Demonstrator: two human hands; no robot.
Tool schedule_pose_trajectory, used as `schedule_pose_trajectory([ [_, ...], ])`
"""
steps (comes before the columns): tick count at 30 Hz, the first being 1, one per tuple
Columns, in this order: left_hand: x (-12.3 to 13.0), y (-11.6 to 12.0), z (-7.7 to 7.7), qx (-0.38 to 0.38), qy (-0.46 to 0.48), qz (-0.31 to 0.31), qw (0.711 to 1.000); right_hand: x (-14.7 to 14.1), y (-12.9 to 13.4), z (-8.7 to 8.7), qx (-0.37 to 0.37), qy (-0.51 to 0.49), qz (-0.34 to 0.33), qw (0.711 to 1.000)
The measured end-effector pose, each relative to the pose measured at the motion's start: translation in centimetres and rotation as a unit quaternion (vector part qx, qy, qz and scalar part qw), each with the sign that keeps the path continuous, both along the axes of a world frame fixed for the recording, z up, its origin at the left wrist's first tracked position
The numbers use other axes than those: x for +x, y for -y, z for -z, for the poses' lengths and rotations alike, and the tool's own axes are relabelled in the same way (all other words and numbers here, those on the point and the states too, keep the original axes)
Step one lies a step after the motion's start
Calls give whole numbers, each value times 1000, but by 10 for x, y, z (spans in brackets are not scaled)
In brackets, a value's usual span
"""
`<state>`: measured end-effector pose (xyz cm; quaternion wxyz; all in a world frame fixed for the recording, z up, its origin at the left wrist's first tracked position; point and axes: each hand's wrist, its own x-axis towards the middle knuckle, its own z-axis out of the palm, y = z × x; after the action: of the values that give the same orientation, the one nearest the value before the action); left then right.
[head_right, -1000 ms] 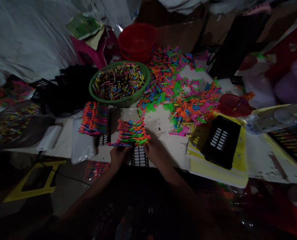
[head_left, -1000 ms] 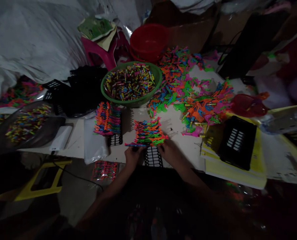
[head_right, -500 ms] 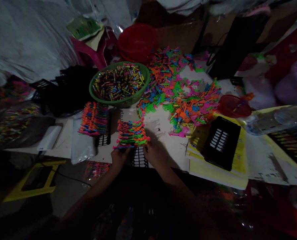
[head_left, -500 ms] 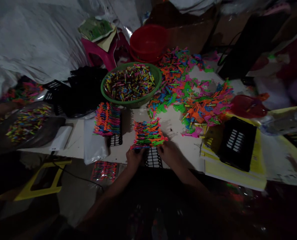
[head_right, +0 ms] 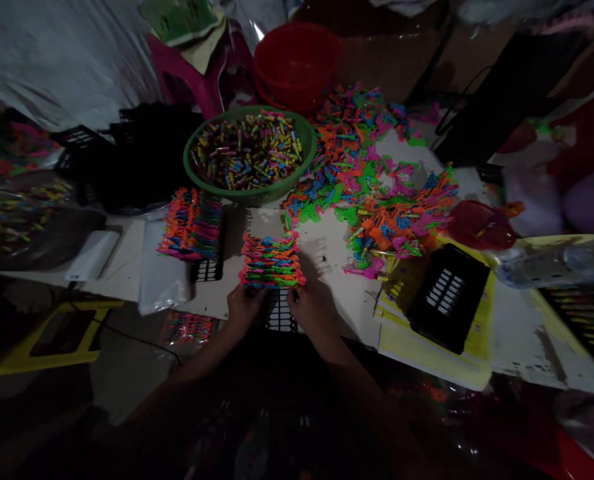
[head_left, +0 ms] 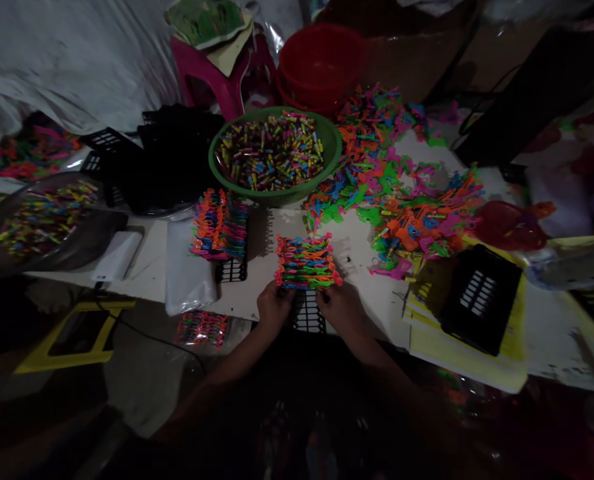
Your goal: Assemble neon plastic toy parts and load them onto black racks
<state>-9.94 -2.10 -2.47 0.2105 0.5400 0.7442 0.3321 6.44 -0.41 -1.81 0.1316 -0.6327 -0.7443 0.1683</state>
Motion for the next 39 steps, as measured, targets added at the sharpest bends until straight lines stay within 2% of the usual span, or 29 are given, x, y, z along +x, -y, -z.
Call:
schedule_pose_trajectory([
  [6, -2, 1, -4, 2, -12, 34, 999, -1, 0, -8, 3, -1, -9, 1000],
  [12, -8, 7, -10, 28, -91, 87, 992, 0, -1, -6, 44, -25, -10, 999],
  [16, -13, 6, -8, 51, -83, 128, 987, 1, -3, -5, 53, -9, -29, 998],
  [21, -14, 3, -8, 34, -49, 113, 992, 0, -3, -3, 40, -12, -30, 999],
  [29, -11, 2, -8, 8, -50, 87, 995, -3, -2, 1, 40, -17, -53, 998],
  [33, -13, 8, -11, -18, -52, 93, 994, 13, -5, 0, 1, -48, -62, 997],
  [35, -14, 17, -10, -5, -74, 115, 991, 34, -14, -2, -2, -66, -39, 997],
  [36, -14, 22, -8, 15, -90, 135, 987, 46, -20, -3, 21, -62, -7, 998],
  [39, -9, 32, 2, 90, -153, 223, 959, 76, -39, -2, 131, 20, 131, 983],
])
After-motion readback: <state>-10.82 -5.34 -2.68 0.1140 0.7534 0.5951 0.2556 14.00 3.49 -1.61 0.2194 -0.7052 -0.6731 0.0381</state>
